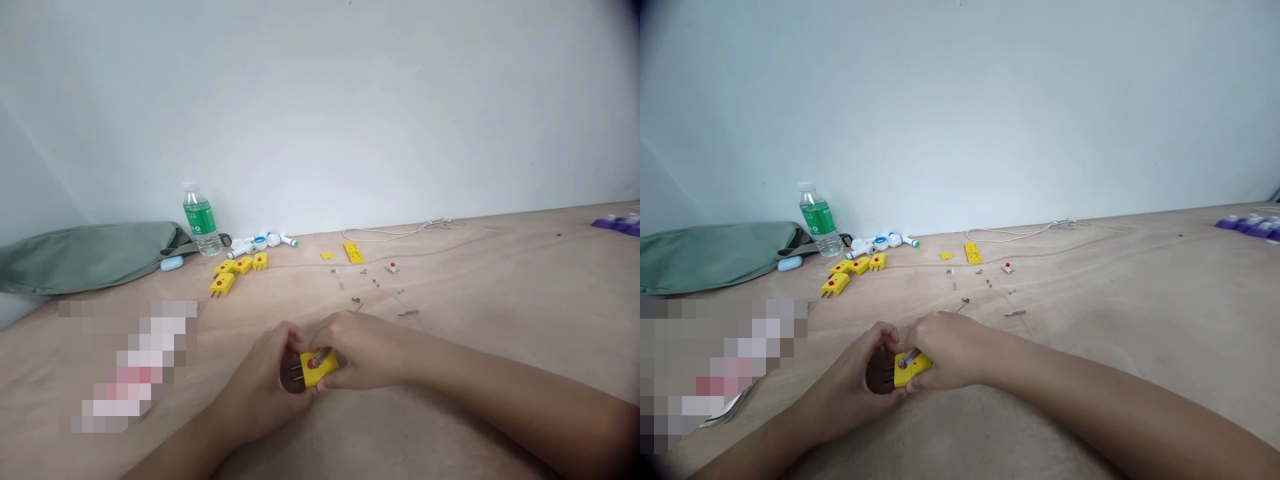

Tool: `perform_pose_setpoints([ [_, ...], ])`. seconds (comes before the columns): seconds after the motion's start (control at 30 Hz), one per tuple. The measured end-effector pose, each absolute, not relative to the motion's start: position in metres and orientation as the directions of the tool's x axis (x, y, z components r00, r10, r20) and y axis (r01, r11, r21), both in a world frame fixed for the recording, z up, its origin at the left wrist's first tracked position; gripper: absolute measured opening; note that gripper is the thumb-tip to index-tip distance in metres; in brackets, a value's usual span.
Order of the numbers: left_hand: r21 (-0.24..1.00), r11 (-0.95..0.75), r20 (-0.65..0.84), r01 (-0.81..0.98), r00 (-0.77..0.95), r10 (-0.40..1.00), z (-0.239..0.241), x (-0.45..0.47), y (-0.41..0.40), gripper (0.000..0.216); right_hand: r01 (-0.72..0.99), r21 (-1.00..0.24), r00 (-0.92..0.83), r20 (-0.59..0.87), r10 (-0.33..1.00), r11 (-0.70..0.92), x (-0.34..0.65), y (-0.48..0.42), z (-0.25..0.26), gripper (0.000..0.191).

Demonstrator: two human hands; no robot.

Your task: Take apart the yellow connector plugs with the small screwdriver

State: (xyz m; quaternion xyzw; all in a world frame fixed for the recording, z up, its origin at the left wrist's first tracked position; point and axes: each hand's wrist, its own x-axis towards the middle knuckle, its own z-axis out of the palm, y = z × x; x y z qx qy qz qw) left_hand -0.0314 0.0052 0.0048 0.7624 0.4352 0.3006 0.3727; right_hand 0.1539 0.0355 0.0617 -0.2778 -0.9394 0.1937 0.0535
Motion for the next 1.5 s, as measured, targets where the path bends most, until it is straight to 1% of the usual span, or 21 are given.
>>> perform_pose_setpoints([
  [0.07, 0.868, -0.297, 0.092, 0.398, 0.459, 0.884, 0.008, -0.031, 0.005, 0.034, 0.496, -0.379, -0.841, 0.013, 0.54, 0.781, 0.153, 0.034, 0.061, 0.014],
  [0.13, 0.881, -0.277, 0.072, 0.384, 0.469, 0.88, 0.011, -0.031, 0.004, 0.034, 0.495, -0.356, -0.841, 0.032, 0.54, 0.792, 0.153, 0.033, 0.06, 0.014],
  [0.27, 0.846, -0.29, 0.057, 0.448, 0.466, 0.883, 0.016, -0.03, 0.0, 0.03, 0.514, -0.326, -0.837, 0.011, 0.547, 0.793, 0.155, 0.035, 0.058, 0.015],
  [0.4, 0.851, -0.259, 0.014, 0.458, 0.473, 0.881, 0.019, -0.028, -0.003, 0.027, 0.489, -0.337, -0.857, -0.016, 0.515, 0.805, 0.158, 0.039, 0.059, 0.017],
  [0.5, 0.823, -0.273, 0.029, 0.499, 0.443, 0.896, 0.02, -0.027, -0.005, 0.029, 0.485, -0.354, -0.859, -0.023, 0.511, 0.8, 0.158, 0.04, 0.06, 0.019],
  [0.57, 0.805, -0.292, 0.044, 0.517, 0.439, 0.897, 0.021, -0.027, -0.005, 0.029, 0.491, -0.338, -0.855, -0.009, 0.519, 0.803, 0.156, 0.039, 0.061, 0.018],
  [0.67, 0.81, -0.291, 0.034, 0.51, 0.455, 0.89, 0.024, -0.027, -0.006, 0.027, 0.51, -0.315, -0.843, 0.004, 0.539, 0.8, 0.156, 0.037, 0.064, 0.018],
  [0.77, 0.814, -0.272, 0.011, 0.513, 0.454, 0.891, 0.025, -0.026, -0.006, 0.027, 0.518, -0.366, -0.836, -0.026, 0.548, 0.773, 0.158, 0.036, 0.07, 0.021],
  [0.83, 0.831, -0.262, 0.012, 0.491, 0.455, 0.891, 0.025, -0.027, -0.006, 0.029, 0.527, -0.403, -0.822, -0.017, 0.57, 0.748, 0.16, 0.036, 0.077, 0.023],
  [0.93, 0.89, -0.251, 0.031, 0.38, 0.499, 0.866, 0.022, -0.027, -0.005, 0.032, 0.587, -0.421, -0.749, 0.041, 0.662, 0.691, 0.165, 0.036, 0.088, 0.023],
  [1.0, 0.906, -0.25, 0.041, 0.342, 0.517, 0.855, 0.019, -0.028, -0.004, 0.033, 0.627, -0.46, -0.698, 0.028, 0.715, 0.629, 0.169, 0.038, 0.094, 0.022],
  [1.13, 0.881, -0.251, 0.028, 0.401, 0.485, 0.874, 0.011, -0.029, -0.003, 0.034, 0.605, -0.671, -0.621, -0.06, 0.782, 0.429, 0.174, 0.046, 0.101, 0.024],
  [1.17, 0.873, -0.254, 0.027, 0.416, 0.48, 0.877, 0.009, -0.029, -0.002, 0.035, 0.604, -0.69, -0.597, -0.061, 0.8, 0.399, 0.175, 0.05, 0.102, 0.023],
  [1.2, 0.865, -0.26, 0.026, 0.429, 0.479, 0.878, 0.008, -0.03, -0.002, 0.035, 0.617, -0.684, -0.57, -0.049, 0.82, 0.389, 0.177, 0.054, 0.102, 0.021],
  [1.27, 0.847, -0.273, 0.025, 0.456, 0.479, 0.877, 0.008, -0.03, -0.002, 0.035, 0.664, -0.638, -0.512, -0.008, 0.859, 0.39, 0.182, 0.062, 0.104, 0.018],
  [1.3, 0.839, -0.277, 0.024, 0.468, 0.476, 0.879, 0.008, -0.03, -0.002, 0.035, 0.678, -0.633, -0.479, 0.007, 0.878, 0.374, 0.185, 0.066, 0.105, 0.017],
  [1.37, 0.826, -0.281, 0.018, 0.488, 0.475, 0.88, 0.01, -0.031, -0.003, 0.036, 0.653, -0.696, -0.417, 0.001, 0.909, 0.3, 0.194, 0.074, 0.109, 0.017],
  [1.43, 0.826, -0.277, 0.01, 0.49, 0.479, 0.878, 0.01, -0.031, -0.003, 0.036, 0.588, -0.776, -0.373, -0.012, 0.928, 0.226, 0.205, 0.081, 0.114, 0.015],
  [1.5, 0.835, -0.27, 0.006, 0.479, 0.483, 0.875, 0.01, -0.031, -0.003, 0.036, 0.558, -0.806, -0.309, 0.016, 0.951, 0.195, 0.216, 0.087, 0.118, 0.015],
])
